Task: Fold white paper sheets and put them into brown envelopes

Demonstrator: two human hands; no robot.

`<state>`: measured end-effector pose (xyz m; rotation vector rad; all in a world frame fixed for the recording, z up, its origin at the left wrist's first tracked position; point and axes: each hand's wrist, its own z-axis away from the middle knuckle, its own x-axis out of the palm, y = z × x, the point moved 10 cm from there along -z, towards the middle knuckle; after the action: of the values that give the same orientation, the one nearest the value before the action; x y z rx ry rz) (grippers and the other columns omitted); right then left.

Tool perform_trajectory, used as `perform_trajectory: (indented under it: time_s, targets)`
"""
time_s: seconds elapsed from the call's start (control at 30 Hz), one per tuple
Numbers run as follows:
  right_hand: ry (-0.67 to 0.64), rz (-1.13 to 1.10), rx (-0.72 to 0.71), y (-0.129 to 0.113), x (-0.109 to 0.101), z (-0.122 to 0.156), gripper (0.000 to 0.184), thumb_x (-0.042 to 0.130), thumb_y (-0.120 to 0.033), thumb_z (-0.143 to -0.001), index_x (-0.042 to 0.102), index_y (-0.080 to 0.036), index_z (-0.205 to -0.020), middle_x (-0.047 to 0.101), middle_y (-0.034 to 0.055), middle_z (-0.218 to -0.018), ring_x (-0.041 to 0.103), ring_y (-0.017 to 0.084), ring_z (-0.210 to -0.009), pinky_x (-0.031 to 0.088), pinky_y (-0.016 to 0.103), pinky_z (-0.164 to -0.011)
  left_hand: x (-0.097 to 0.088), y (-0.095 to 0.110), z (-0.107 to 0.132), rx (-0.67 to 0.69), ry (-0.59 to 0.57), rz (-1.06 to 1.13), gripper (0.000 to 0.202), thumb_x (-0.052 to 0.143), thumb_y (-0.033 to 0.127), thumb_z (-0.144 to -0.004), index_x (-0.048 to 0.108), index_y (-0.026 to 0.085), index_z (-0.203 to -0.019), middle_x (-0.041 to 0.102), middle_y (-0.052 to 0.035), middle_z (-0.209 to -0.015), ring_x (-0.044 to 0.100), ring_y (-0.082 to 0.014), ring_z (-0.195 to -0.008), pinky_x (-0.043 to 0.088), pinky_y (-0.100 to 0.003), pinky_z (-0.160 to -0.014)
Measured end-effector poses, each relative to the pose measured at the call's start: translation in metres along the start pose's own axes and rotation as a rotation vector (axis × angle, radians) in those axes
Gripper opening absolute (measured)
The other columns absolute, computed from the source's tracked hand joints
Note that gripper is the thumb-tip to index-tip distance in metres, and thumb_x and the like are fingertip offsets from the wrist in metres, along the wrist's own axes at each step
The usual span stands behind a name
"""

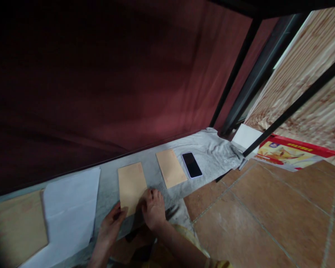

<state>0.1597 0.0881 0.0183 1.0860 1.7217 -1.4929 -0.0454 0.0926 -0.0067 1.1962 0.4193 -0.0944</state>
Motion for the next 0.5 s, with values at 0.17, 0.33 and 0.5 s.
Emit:
perform_trajectory:
  time_s: [0.17,0.33,0.5]
  targets:
    - [-0.037,-0.016,0.0,0.003,0.001,-0.003,0.048,0.069,-0.021,-0.079,0.06,-0.018,-0.127,0.061,0.0118,-0.114,0.056,0.029,-0.108,0.05,0.042,-0.093,0.011,-0.017,-0.004,-0.087,-0.038,0.069,0.046,0.065,0.038,-0.071,0.055,0.022,-0.113,0.073,-0.0032,-0.078,0.072,-0.0266,-0.069,0.057,-0.039,-0.06]
    - [-0.045,-0.035,-0.014,0.003,0.001,-0.004,0.049,0.07,-0.022,-0.08,0.06,-0.019,-0.128,0.061,0.0105,-0.112,0.056,0.028,-0.105,0.051,0.041,-0.092,0.023,-0.038,-0.004,-0.23,-0.117,0.267,0.033,0.066,0.026,-0.072,0.052,0.024,-0.102,0.074,-0.002,-0.078,0.074,-0.0235,-0.068,0.061,-0.042,-0.07]
    - [-0.04,-0.129,-0.031,0.01,-0.002,-0.006,0.047,0.066,-0.021,-0.083,0.061,-0.017,-0.13,0.063,0.0109,-0.109,0.059,0.027,-0.104,0.052,0.041,-0.093,0.022,-0.026,0.009,-0.199,-0.108,0.428,0.045,0.084,0.032,-0.057,0.061,0.02,-0.094,0.076,-0.0029,-0.083,0.074,-0.0223,-0.076,0.06,-0.038,-0.075]
